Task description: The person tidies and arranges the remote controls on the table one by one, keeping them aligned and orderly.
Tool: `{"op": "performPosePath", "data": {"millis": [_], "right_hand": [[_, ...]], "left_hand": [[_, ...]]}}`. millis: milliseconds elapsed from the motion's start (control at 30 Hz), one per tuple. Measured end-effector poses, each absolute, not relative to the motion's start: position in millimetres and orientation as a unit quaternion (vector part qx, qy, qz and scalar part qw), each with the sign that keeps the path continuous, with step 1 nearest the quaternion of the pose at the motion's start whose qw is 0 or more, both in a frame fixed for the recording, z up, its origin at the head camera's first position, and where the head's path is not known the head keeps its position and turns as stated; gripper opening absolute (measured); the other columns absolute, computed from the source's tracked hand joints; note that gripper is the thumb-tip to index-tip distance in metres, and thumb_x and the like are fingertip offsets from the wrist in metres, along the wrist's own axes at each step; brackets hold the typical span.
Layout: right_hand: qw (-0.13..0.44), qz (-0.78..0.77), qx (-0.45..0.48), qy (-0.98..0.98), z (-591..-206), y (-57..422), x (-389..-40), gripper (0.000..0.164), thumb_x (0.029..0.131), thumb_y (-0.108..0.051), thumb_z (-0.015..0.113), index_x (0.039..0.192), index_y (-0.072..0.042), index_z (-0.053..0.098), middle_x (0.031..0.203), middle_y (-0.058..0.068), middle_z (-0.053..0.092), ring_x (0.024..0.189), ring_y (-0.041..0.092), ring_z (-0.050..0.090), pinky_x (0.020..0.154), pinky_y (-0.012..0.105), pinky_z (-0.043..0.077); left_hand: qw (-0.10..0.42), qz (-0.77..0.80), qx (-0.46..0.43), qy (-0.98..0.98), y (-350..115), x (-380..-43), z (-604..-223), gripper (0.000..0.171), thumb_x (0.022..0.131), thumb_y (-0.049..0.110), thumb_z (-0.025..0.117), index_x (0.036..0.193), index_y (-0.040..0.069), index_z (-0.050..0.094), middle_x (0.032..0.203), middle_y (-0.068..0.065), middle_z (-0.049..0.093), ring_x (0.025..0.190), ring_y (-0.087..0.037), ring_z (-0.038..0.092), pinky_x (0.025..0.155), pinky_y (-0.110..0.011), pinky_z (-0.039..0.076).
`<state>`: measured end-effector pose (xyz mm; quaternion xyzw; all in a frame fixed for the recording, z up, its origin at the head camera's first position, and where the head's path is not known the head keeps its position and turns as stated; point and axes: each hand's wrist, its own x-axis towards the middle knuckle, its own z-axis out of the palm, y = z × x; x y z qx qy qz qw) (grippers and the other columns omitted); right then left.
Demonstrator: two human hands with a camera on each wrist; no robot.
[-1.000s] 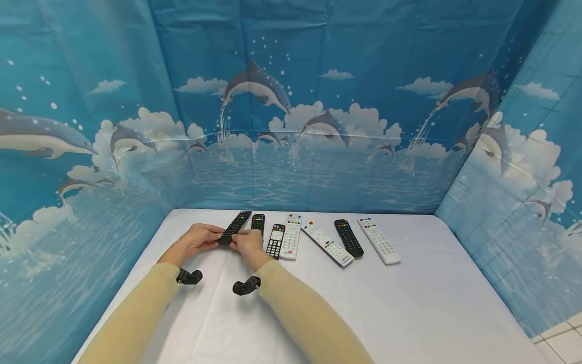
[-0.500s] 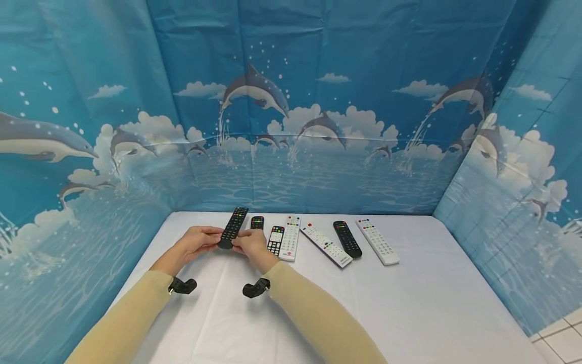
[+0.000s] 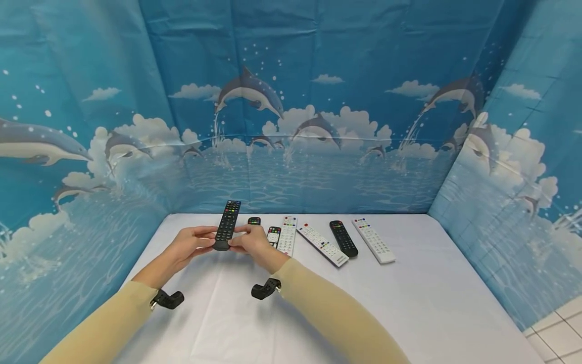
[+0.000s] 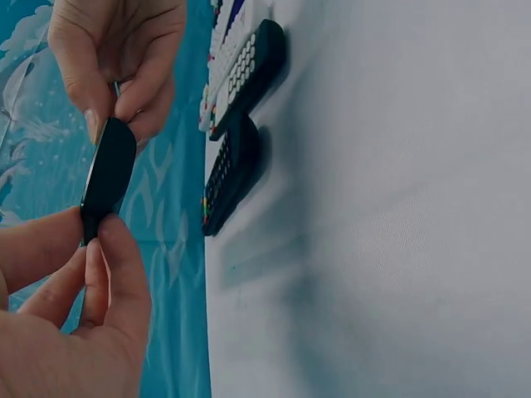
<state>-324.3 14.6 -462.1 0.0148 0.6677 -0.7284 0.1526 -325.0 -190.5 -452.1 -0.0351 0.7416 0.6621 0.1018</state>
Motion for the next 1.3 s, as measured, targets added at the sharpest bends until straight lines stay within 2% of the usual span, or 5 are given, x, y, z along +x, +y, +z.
{"op": "performPosePath", "data": {"millis": [167, 367, 800, 933, 1300], "right_hand": [[0.156, -0.731, -0.018, 0.664, -454, 14, -307, 0.068, 0.083, 0.007, 0.075, 0.145, -0.010, 0.053, 0.097, 0.016, 0.070, 0.087, 0.025, 0.073, 0.085, 0.042, 0.059], [0.153, -0.728, -0.077, 0.664, -445, 11, -283, 0.090, 0.081, 0.009, 0.075, 0.157, -0.022, 0.036, 0.095, 0.017, 0.072, 0.086, 0.028, 0.073, 0.082, 0.042, 0.060], [0.202, -0.706, -0.152, 0.662, -458, 11, -236, 0.101, 0.078, 0.008, 0.079, 0.158, -0.033, 0.032, 0.092, 0.015, 0.070, 0.085, 0.028, 0.072, 0.078, 0.039, 0.061], [0.197, -0.693, -0.172, 0.671, -465, 12, -227, 0.104, 0.076, 0.007, 0.080, 0.159, -0.033, 0.029, 0.091, 0.016, 0.071, 0.081, 0.028, 0.072, 0.078, 0.037, 0.060], [0.188, -0.655, -0.208, 0.702, -479, 14, -219, 0.110, 0.074, 0.003, 0.081, 0.160, -0.032, 0.022, 0.091, 0.012, 0.073, 0.075, 0.027, 0.074, 0.081, 0.029, 0.054]], "left_hand": [[0.110, 0.660, -0.026, 0.743, -195, -304, -443, 0.047, 0.093, -0.004, 0.067, 0.138, 0.001, 0.059, 0.122, -0.017, 0.064, 0.105, -0.024, 0.067, 0.093, -0.041, 0.056], [0.119, 0.652, -0.010, 0.749, -204, -276, -430, 0.055, 0.091, -0.005, 0.067, 0.144, 0.005, 0.054, 0.119, -0.018, 0.062, 0.101, -0.024, 0.068, 0.089, -0.038, 0.058], [0.191, 0.609, 0.067, 0.767, -227, -226, -432, 0.088, 0.083, -0.002, 0.073, 0.159, 0.011, 0.030, 0.112, -0.020, 0.054, 0.091, -0.028, 0.067, 0.084, -0.040, 0.058], [0.200, 0.603, 0.068, 0.770, -227, -219, -438, 0.093, 0.080, -0.007, 0.073, 0.159, 0.011, 0.027, 0.108, -0.019, 0.055, 0.089, -0.027, 0.067, 0.079, -0.040, 0.058], [0.240, 0.604, 0.095, 0.754, -235, -212, -445, 0.098, 0.082, -0.007, 0.069, 0.162, 0.018, 0.018, 0.104, -0.018, 0.055, 0.087, -0.028, 0.068, 0.078, -0.042, 0.058]]}}
